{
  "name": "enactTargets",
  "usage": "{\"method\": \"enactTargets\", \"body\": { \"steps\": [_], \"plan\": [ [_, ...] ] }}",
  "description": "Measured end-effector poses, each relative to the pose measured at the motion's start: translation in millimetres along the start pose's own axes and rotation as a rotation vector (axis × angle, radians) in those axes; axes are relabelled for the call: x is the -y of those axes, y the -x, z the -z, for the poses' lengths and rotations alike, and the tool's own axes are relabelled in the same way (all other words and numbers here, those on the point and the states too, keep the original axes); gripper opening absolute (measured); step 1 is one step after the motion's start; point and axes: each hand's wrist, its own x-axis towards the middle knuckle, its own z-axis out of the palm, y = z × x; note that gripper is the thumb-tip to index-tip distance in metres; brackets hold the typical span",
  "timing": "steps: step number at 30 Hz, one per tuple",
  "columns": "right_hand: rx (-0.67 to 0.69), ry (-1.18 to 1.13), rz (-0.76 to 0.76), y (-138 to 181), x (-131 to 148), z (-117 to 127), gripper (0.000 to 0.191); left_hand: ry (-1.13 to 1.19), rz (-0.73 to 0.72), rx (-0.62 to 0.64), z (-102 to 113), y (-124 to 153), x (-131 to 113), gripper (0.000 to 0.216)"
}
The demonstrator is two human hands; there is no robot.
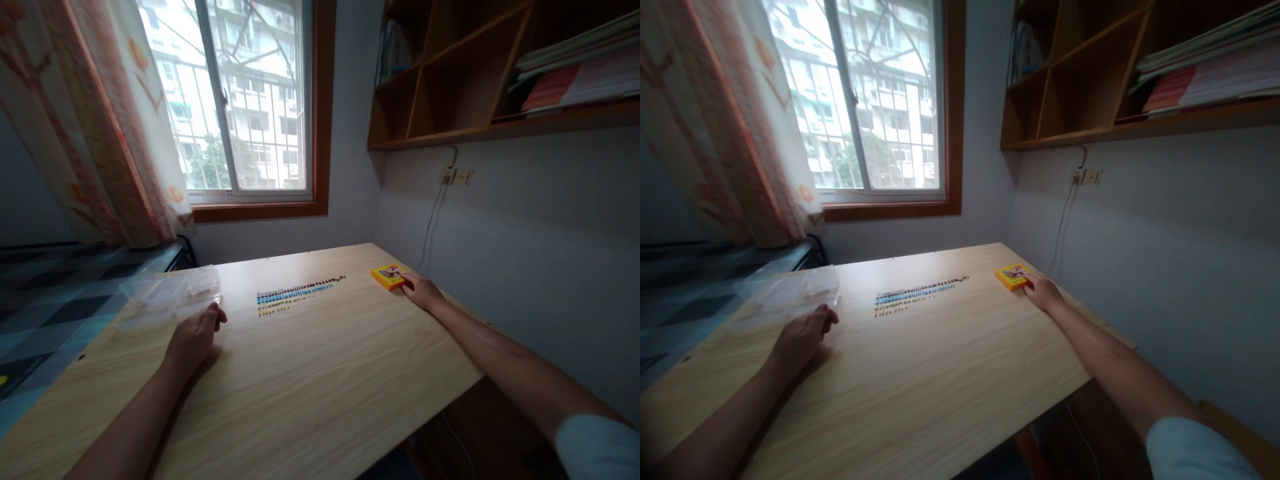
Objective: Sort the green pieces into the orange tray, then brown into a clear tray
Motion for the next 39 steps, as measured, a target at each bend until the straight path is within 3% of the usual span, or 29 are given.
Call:
{"method": "enactTargets", "body": {
  "steps": [11,15,24,28,31,36,39],
  "plan": [
    [-0.014,0.035,-0.129,-46.7,-15.6,-36.1,0.032,-0.007,-0.052,0.043,-3.6,2.5,-2.4,0.064],
    [-0.037,0.048,-0.120,-50.0,-19.3,-39.4,0.033,-0.006,-0.056,0.041,-3.2,5.9,-8.5,0.065],
    [-0.161,0.102,-0.022,-40.7,-11.7,-33.4,0.055,0.019,-0.046,0.022,-6.1,11.5,-12.9,0.063],
    [-0.178,0.138,0.014,-30.6,9.2,-33.7,0.061,-0.109,-0.055,0.049,-5.5,13.0,-19.9,0.052],
    [-0.178,0.157,0.131,-18.0,35.5,-32.7,0.065,-0.303,-0.067,0.073,-5.5,14.9,-26.5,0.041],
    [-0.105,0.056,0.332,13.0,94.3,-23.0,0.070,-0.519,-0.075,-0.123,-7.6,15.7,-26.0,0.029],
    [-0.052,-0.046,0.402,29.9,132.7,-15.4,0.069,-0.598,-0.027,-0.157,-12.0,13.4,-19.2,0.042]
  ]
}}
